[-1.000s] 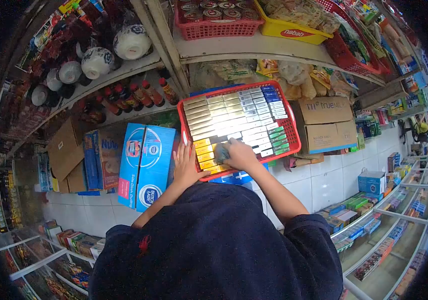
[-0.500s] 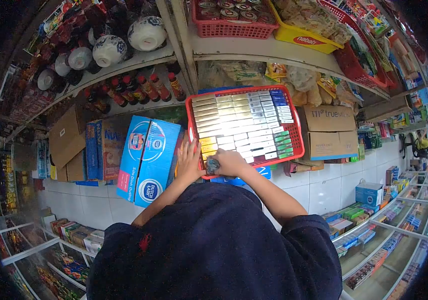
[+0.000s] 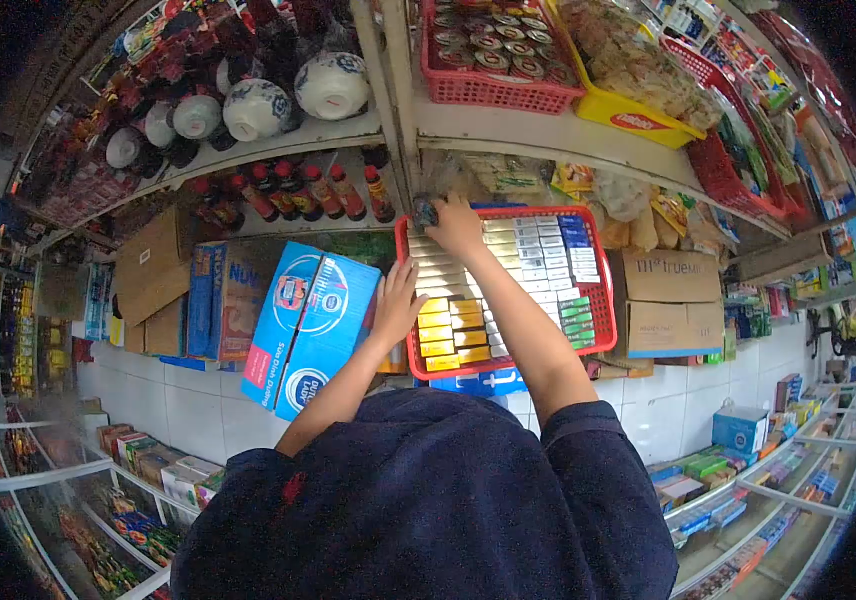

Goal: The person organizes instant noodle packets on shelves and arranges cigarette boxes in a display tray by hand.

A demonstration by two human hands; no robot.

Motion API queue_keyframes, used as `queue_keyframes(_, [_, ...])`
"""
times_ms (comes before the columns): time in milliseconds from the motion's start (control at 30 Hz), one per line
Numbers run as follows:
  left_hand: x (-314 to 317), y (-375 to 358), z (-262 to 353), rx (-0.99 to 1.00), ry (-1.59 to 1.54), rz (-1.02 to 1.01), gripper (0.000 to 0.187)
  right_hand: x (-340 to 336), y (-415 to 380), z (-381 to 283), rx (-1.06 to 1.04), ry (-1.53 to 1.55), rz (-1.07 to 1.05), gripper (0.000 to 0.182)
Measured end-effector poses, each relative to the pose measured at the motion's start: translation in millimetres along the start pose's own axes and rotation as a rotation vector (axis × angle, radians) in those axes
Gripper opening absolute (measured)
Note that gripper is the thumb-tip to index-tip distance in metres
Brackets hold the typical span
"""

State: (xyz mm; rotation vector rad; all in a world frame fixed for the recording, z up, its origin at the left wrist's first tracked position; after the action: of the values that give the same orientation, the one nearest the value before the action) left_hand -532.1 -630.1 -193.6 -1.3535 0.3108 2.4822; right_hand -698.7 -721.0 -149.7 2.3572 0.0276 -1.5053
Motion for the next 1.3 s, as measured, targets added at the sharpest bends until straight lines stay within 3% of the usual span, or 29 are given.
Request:
queue_keyframes(33, [1, -1, -1, -0.005, 0.006, 0.008, 0.059, 0, 4, -3, -0.010, 0.005, 0.003, 0.053])
queue_keyframes(100, [4, -1, -2, -0.030, -0.042, 0.010, 0.060, 7, 4, -11, -0.035, -0.061, -0.225, 0.056])
queue_keyframes(267, [9, 0, -5, -0.039, 0.016, -0.018, 0.061, 7, -19, -21, -0.158, 0.064, -0.175, 0.055])
queue_keyframes(367, [15, 0, -10, -0.064, 0.050, 0.016, 0.064, -7, -36, -30, -0.040, 0.137, -0.328, 0.056])
queue_keyframes(433, [12, 0, -9, -0.034, -0.049, 0.081, 0.067, -9, -51, -30, -0.099, 0.101, -0.245, 0.055])
queue_keyframes(700, [14, 2, -12, -0.046, 0.007, 0.042, 0.072, -22, -61, -20, -0.217, 0.254, -0.488, 0.052])
queue_keyframes(767, [14, 1, -13, -0.033, -0.032, 0.054, 0.070, -20, -41, -6, -0.168, 0.275, -0.685, 0.051])
queue_keyframes(833, [12, 1, -10, 0.010, -0.012, 0.069, 0.063, -26, -22, -1, -0.092, 0.184, -0.424, 0.059])
queue_keyframes(900, [6, 0, -3, 0.020, -0.035, 0.096, 0.054, -11, -10, 18, -0.104, 0.019, -0.117, 0.054])
queue_keyframes(1167, [7, 1, -3, 0.022, 0.064, 0.053, 0.046, -21, -47, 7, -0.094, 0.037, -0.220, 0.057])
queue_keyframes(1233, [6, 2, -3, 0.030, 0.026, 0.049, 0.045, -29, -60, 5, -0.060, 0.170, -0.381, 0.058])
queue_keyframes(1300, [6, 1, -2, 0.017, 0.029, 0.051, 0.045, -31, -76, 8, -0.093, 0.235, -0.396, 0.051])
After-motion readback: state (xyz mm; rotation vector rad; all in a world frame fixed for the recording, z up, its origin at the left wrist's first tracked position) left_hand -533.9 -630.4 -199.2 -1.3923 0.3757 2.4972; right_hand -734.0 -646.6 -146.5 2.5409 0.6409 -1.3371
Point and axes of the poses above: each hand's wrist, its own y-axis towards the middle knuckle, its own x-axis out of the palm, z = x × y, the point moved 2 cm from there along y, towards the middle knuckle, and after that the axes turned 10 degrees about -x, right-handed, at the moved point
